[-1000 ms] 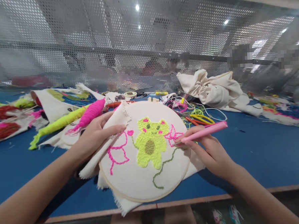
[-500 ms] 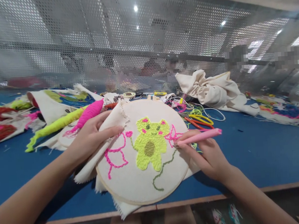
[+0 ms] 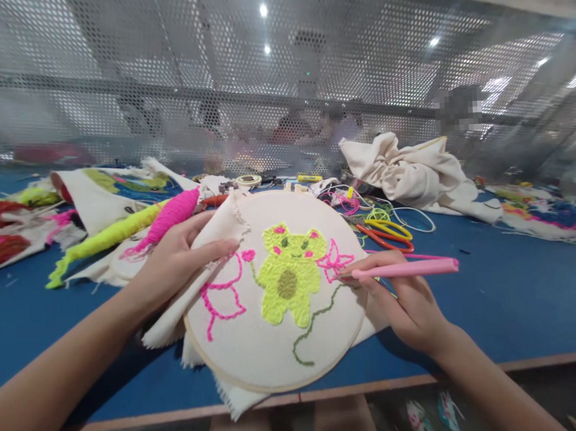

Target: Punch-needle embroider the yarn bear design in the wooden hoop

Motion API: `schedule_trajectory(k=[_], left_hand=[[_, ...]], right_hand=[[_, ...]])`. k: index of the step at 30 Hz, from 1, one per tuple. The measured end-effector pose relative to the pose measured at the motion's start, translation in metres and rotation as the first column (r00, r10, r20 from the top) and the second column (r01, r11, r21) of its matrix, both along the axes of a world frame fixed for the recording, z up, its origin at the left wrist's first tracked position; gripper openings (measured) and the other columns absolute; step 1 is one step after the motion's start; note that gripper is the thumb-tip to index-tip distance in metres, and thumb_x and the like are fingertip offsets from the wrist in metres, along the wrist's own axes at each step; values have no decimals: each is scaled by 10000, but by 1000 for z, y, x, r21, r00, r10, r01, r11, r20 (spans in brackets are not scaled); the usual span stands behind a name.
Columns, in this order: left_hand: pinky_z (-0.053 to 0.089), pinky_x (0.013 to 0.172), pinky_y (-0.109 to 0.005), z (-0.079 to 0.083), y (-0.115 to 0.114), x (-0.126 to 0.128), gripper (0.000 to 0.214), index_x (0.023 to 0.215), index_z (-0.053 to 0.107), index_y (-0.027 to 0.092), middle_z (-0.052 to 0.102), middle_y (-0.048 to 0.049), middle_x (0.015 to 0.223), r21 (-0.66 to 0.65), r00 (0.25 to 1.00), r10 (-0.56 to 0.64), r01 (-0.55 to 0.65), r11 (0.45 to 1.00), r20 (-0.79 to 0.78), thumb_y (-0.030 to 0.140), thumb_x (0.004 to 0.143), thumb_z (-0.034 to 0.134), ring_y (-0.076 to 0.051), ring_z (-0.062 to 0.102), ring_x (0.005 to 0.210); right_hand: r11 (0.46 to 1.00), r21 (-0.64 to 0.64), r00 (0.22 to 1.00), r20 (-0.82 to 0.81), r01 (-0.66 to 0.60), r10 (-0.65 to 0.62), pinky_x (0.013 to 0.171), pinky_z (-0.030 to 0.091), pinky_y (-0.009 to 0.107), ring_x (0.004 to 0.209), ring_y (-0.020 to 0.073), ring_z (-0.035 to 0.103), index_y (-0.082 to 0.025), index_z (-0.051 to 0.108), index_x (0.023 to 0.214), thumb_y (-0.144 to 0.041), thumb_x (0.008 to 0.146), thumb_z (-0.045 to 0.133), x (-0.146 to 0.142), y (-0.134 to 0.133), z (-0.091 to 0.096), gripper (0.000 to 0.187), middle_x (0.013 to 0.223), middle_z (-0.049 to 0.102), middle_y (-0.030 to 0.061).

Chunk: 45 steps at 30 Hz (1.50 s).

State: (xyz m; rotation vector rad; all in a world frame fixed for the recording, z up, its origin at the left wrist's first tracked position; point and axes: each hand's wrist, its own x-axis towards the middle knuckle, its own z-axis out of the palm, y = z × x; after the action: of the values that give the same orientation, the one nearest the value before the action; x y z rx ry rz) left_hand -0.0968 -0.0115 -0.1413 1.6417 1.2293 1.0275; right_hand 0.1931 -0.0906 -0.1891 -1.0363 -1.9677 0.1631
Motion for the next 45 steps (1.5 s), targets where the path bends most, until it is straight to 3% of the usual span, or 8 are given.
schedule_trajectory(k=[6, 16, 20, 26, 31, 38, 42, 45], left_hand=[[511, 661, -221, 1, 1, -2, 490, 1130, 598, 249, 689, 26, 971, 74, 1000, -12, 12, 997, -9, 355, 664, 706, -191, 640, 841], [507, 687, -208, -5, 8, -4, 475, 1174, 555, 312, 655, 38, 1097, 20, 996, -30, 31, 999, -89, 383, 718, 664, -162, 640, 865], [515, 691, -233, -8, 10, -6, 487, 1174, 555, 310, 651, 25, 1107, 41, 990, -11, 17, 999, -141, 422, 712, 658, -190, 637, 894], [534, 673, -252, -8, 10, -6, 501, 1149, 585, 281, 687, 14, 970, 43, 993, 7, -2, 999, -116, 412, 676, 685, -204, 649, 855], [553, 636, -295, -5, 8, -3, 592, 1180, 567, 253, 704, 14, 900, -29, 1000, -6, 5, 1000, -14, 402, 626, 711, -220, 664, 782], [510, 771, -318, 3, 7, 4, 548, 1174, 569, 178, 654, -52, 1116, -38, 986, -20, 14, 999, -166, 411, 683, 636, -244, 627, 935], [492, 787, -329, 1, 13, 6, 449, 1024, 647, 161, 695, -33, 976, -22, 942, 19, -28, 999, -335, 431, 667, 623, -259, 619, 919], [500, 722, -318, -4, 19, 3, 415, 960, 648, 146, 702, -30, 882, -57, 918, -37, 15, 998, -394, 459, 698, 577, -254, 626, 847]], right_hand=[[994, 107, 970, 235, 34, -58, 844, 468, 400, 956, 218, 580, -185, 588, 994, -157, 852, 503, -16, 4, 3, 167, 967, 649, 75], [998, 6, 998, 7, 68, -68, 834, 478, 288, 936, 143, 594, -193, 570, 999, -133, 879, 474, -1, -1, 0, 165, 970, 612, 43], [992, 70, 995, 4, 103, -104, 844, 468, 288, 975, 153, 572, -193, 546, 1019, -114, 876, 470, 0, -2, -2, 180, 977, 594, 53], [995, 94, 995, 95, 15, -24, 855, 455, 324, 972, 163, 566, -202, 538, 1058, -116, 855, 512, -5, 2, 3, 221, 1005, 606, 53], [994, -85, 967, 250, 66, -43, 748, 453, 350, 863, 184, 560, -191, 622, 846, -189, 862, 509, -14, 16, 14, 114, 913, 620, 57], [945, -304, 993, -23, -119, 117, 686, 469, 306, 835, 163, 575, -177, 644, 899, -279, 849, 541, 1, 30, 13, 153, 936, 631, 61], [868, -461, 979, -167, -186, 121, 691, 477, 303, 821, 158, 586, -151, 651, 873, -281, 861, 512, 1, 36, 9, 191, 938, 635, 73], [745, -598, 951, -258, -295, 170, 722, 472, 303, 825, 158, 593, -133, 659, 876, -305, 851, 525, 4, 50, 7, 220, 908, 646, 70]])
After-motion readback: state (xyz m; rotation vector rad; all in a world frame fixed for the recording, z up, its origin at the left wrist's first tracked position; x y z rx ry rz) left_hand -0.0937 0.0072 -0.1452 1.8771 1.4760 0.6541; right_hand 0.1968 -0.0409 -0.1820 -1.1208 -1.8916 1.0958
